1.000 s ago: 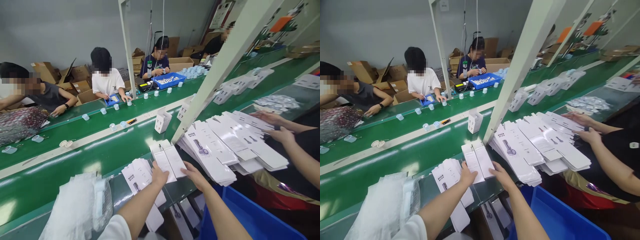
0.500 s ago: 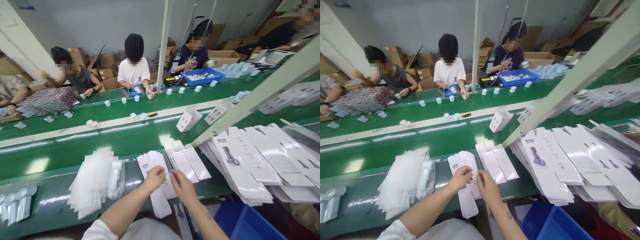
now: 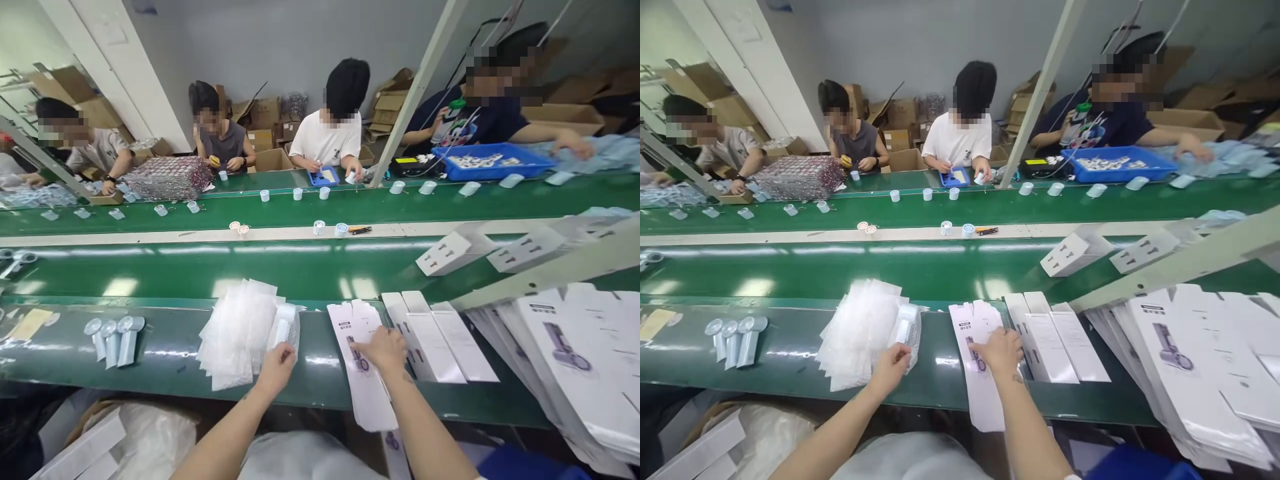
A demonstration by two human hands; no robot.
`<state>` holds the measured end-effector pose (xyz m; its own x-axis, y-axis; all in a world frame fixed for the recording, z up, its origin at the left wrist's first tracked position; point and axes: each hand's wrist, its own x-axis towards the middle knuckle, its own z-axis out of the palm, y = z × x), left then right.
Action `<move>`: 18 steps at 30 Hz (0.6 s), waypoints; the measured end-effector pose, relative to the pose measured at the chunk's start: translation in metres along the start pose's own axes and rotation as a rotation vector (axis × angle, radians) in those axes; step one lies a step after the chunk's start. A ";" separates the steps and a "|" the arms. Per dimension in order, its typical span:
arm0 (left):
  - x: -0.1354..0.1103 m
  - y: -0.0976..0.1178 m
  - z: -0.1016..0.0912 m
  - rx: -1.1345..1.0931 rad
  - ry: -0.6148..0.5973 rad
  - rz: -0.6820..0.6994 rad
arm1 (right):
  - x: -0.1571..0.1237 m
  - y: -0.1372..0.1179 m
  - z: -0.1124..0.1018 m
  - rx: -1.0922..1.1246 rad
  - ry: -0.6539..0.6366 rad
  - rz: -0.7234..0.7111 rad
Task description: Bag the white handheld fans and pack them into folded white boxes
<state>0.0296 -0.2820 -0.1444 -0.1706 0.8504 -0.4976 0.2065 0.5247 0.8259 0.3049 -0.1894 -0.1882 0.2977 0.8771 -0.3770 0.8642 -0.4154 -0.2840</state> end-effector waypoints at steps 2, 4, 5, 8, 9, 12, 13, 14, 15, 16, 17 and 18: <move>-0.002 0.000 0.014 -0.029 -0.109 0.002 | 0.002 -0.005 -0.008 0.016 -0.007 0.121; -0.005 0.003 0.021 -0.051 -0.187 0.009 | 0.002 -0.013 -0.014 0.027 -0.003 0.213; -0.006 0.005 0.022 -0.059 -0.215 0.014 | 0.002 -0.017 -0.016 0.033 0.006 0.235; -0.008 0.010 0.018 -0.080 -0.266 0.027 | 0.000 -0.026 -0.021 0.057 0.030 0.290; -0.008 0.010 0.015 -0.085 -0.275 0.026 | -0.001 -0.028 -0.023 0.068 0.038 0.300; -0.010 0.008 0.007 -0.086 -0.281 0.014 | -0.007 -0.030 -0.036 0.118 0.045 0.270; -0.010 0.008 0.004 -0.083 -0.278 0.013 | -0.011 -0.031 -0.042 0.145 0.032 0.233; -0.010 0.011 0.002 -0.079 -0.273 0.018 | -0.016 -0.031 -0.048 0.178 0.012 0.182; -0.010 0.017 0.000 -0.077 -0.268 0.038 | -0.023 -0.033 -0.054 0.215 -0.014 0.119; -0.009 0.025 -0.001 -0.077 -0.260 0.081 | -0.031 -0.035 -0.060 0.251 -0.042 0.052; -0.008 0.036 -0.002 -0.080 -0.251 0.144 | -0.041 -0.038 -0.064 0.283 -0.069 -0.011; -0.007 0.048 -0.001 -0.084 -0.238 0.214 | -0.053 -0.041 -0.068 0.319 -0.095 -0.079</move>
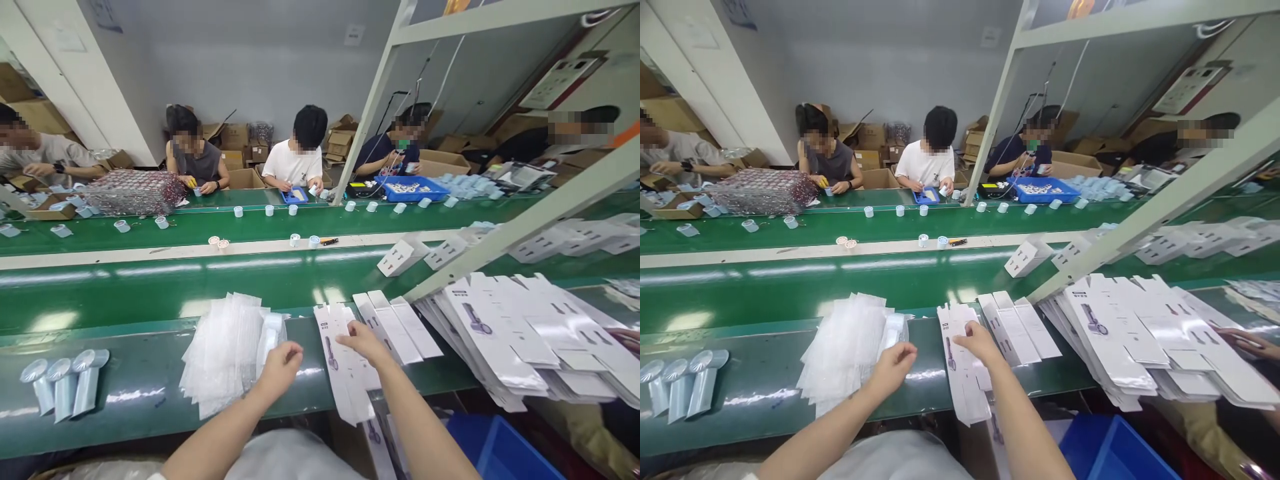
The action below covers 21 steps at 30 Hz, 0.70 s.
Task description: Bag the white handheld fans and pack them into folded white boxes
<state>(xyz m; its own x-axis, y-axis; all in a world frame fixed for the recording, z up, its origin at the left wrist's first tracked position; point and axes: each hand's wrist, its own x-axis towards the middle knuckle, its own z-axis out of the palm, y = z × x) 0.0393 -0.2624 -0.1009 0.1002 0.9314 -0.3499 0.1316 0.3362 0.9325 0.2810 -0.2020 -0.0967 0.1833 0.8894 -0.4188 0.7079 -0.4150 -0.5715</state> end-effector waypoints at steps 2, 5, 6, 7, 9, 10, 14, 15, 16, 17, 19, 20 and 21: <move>0.010 0.025 0.004 0.011 0.018 0.124 | -0.026 -0.012 0.002 0.093 -0.082 -0.152; 0.023 0.055 0.009 0.038 0.005 0.184 | -0.064 -0.029 0.009 0.208 -0.162 -0.338; 0.024 0.062 0.009 0.053 -0.006 0.171 | -0.074 -0.034 0.010 0.219 -0.167 -0.363; 0.024 0.067 0.008 0.074 -0.018 0.150 | -0.082 -0.039 0.011 0.220 -0.167 -0.371; 0.020 0.077 0.000 0.141 -0.042 0.099 | -0.091 -0.044 0.011 0.240 -0.197 -0.379; 0.016 0.082 -0.007 0.194 -0.059 0.091 | -0.093 -0.046 0.010 0.268 -0.230 -0.387; -0.009 0.100 -0.041 0.380 -0.119 0.184 | -0.094 -0.048 0.011 0.398 -0.408 -0.419; -0.017 0.104 -0.049 0.384 -0.141 0.212 | -0.093 -0.049 0.012 0.406 -0.445 -0.445; -0.025 0.107 -0.056 0.369 -0.167 0.235 | -0.091 -0.050 0.014 0.395 -0.483 -0.479; -0.032 0.111 -0.062 0.345 -0.201 0.256 | -0.089 -0.051 0.016 0.366 -0.525 -0.519; -0.048 0.119 -0.070 0.305 -0.268 0.287 | -0.084 -0.056 0.021 0.298 -0.652 -0.614; -0.056 0.125 -0.072 0.296 -0.289 0.288 | -0.081 -0.060 0.023 0.281 -0.737 -0.669; -0.064 0.131 -0.073 0.290 -0.301 0.276 | -0.078 -0.064 0.026 0.287 -0.827 -0.726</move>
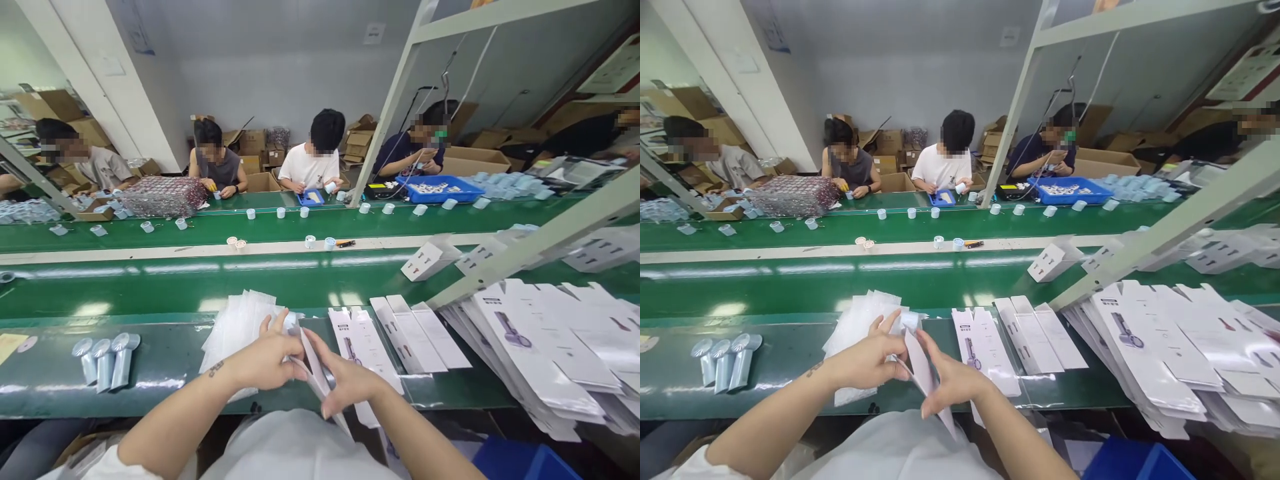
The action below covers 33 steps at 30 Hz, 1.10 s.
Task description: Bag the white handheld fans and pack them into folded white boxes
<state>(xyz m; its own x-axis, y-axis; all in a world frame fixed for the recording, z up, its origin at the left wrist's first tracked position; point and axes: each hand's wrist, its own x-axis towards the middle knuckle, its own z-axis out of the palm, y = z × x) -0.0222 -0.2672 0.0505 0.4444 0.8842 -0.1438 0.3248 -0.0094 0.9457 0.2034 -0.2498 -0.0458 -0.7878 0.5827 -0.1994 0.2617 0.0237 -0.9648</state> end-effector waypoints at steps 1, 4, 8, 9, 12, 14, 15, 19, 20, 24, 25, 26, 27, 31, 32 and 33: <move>-0.005 0.009 -0.003 -0.015 -0.005 -0.024 | 0.006 -0.001 -0.001 0.035 -0.070 -0.064; -0.019 0.028 -0.017 -0.130 0.061 -0.128 | 0.021 -0.008 -0.003 0.163 -0.103 -0.220; -0.030 0.009 -0.040 -0.381 0.196 -0.032 | 0.027 -0.029 -0.011 0.114 0.007 -0.205; -0.030 -0.004 -0.041 -0.473 0.192 0.028 | 0.027 -0.034 -0.013 0.077 0.020 -0.209; -0.023 -0.046 -0.029 -0.801 0.069 0.172 | 0.032 -0.045 -0.021 -0.014 0.003 -0.248; -0.017 -0.061 -0.012 -0.972 0.056 0.235 | 0.037 -0.048 -0.024 -0.050 -0.068 -0.274; -0.015 -0.064 -0.004 -1.018 0.064 0.242 | 0.041 -0.048 -0.026 -0.070 -0.111 -0.287; -0.014 -0.049 0.016 -0.985 0.143 0.110 | 0.047 -0.048 -0.024 -0.171 -0.192 -0.348; -0.016 -0.043 0.018 -0.965 0.212 0.076 | 0.045 -0.049 -0.021 -0.199 -0.187 -0.353; -0.019 -0.030 0.027 -1.018 0.623 0.034 | 0.027 -0.065 0.003 -0.409 0.100 -0.363; -0.020 -0.029 0.029 -1.050 0.709 0.036 | 0.022 -0.071 0.010 -0.512 0.180 -0.396; -0.021 -0.028 0.033 -1.068 0.784 0.039 | 0.018 -0.076 0.016 -0.621 0.236 -0.442; -0.023 -0.027 0.035 -1.068 0.827 0.041 | 0.016 -0.080 0.022 -0.719 0.261 -0.489; -0.037 -0.025 0.036 -1.011 0.747 0.083 | 0.019 -0.089 0.026 -0.754 0.297 -0.546; -0.041 -0.026 0.033 -1.019 0.693 0.108 | 0.022 -0.090 0.023 -0.697 0.278 -0.540; -0.044 -0.028 0.030 -1.038 0.638 0.135 | 0.024 -0.090 0.020 -0.636 0.239 -0.536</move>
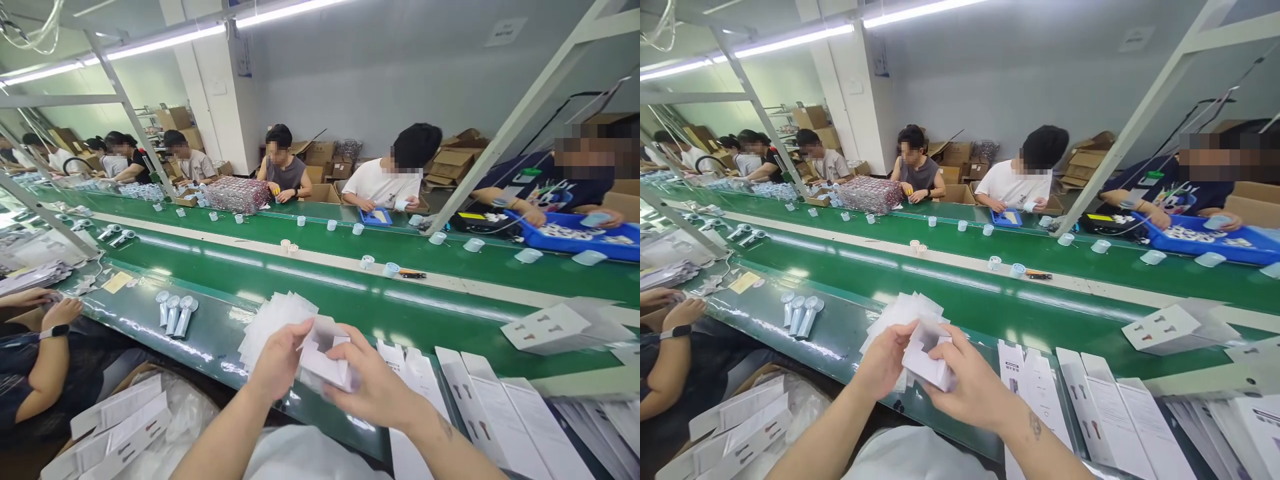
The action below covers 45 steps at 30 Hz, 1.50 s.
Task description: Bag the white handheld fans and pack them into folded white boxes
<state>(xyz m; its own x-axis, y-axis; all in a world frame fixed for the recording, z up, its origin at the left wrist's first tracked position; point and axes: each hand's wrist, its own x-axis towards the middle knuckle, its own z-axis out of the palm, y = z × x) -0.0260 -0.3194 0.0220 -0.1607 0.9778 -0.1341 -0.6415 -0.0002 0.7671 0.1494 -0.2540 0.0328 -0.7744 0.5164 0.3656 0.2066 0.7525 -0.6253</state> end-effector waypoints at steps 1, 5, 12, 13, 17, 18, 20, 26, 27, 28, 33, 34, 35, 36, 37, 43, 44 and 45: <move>0.001 0.003 -0.003 -0.031 -0.049 -0.015 | 0.003 0.003 -0.002 0.066 -0.030 -0.002; 0.007 0.005 -0.009 -0.190 -0.150 -0.138 | 0.013 0.013 -0.007 0.236 -0.147 -0.028; 0.006 -0.004 0.010 -0.130 0.044 -0.265 | 0.018 0.021 -0.018 0.241 -0.366 0.032; 0.005 -0.004 0.014 -0.124 0.086 -0.242 | 0.016 0.018 -0.017 0.210 -0.353 0.040; 0.000 -0.012 0.022 -0.130 0.353 -0.040 | 0.000 -0.003 0.002 -0.035 -0.123 0.071; -0.002 -0.015 0.021 -0.106 0.414 0.012 | -0.004 -0.008 0.010 -0.084 -0.052 0.076; -0.008 -0.020 0.016 0.041 0.429 0.108 | -0.009 -0.015 0.023 -0.132 0.034 0.091; -0.009 0.004 -0.013 0.487 -0.135 0.085 | -0.007 -0.012 0.019 0.052 0.005 0.104; -0.004 0.009 -0.014 0.449 -0.190 0.016 | -0.007 -0.011 0.016 0.089 -0.001 0.088; 0.000 0.013 -0.012 0.400 -0.224 -0.051 | -0.008 -0.011 0.013 0.118 -0.003 0.077; 0.004 0.005 0.009 0.204 -0.201 -0.173 | -0.020 -0.010 0.006 0.216 0.004 0.104; 0.000 0.000 0.013 0.183 -0.160 -0.165 | -0.022 -0.008 0.005 0.229 -0.019 0.128; -0.004 -0.004 0.017 0.175 -0.116 -0.155 | -0.024 -0.007 0.003 0.244 -0.049 0.151; -0.008 -0.009 0.019 0.179 -0.077 -0.150 | -0.026 -0.004 0.001 0.260 -0.078 0.172; -0.012 -0.012 0.021 0.191 -0.044 -0.143 | -0.028 -0.002 -0.002 0.279 -0.100 0.176; -0.023 -0.021 0.028 0.225 -0.024 -0.148 | -0.035 0.005 -0.015 0.378 -0.121 0.082; -0.022 -0.021 0.029 0.228 -0.039 -0.149 | -0.036 0.003 -0.018 0.374 -0.111 0.084; -0.021 -0.022 0.031 0.242 -0.057 -0.142 | -0.037 0.001 -0.020 0.365 -0.100 0.085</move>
<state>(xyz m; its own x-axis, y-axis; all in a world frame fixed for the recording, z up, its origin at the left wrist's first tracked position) 0.0146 -0.3333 0.0268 -0.0348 0.9747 -0.2210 -0.4561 0.1813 0.8713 0.1907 -0.2638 0.0323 -0.8219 0.5147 0.2439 0.0600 0.5041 -0.8616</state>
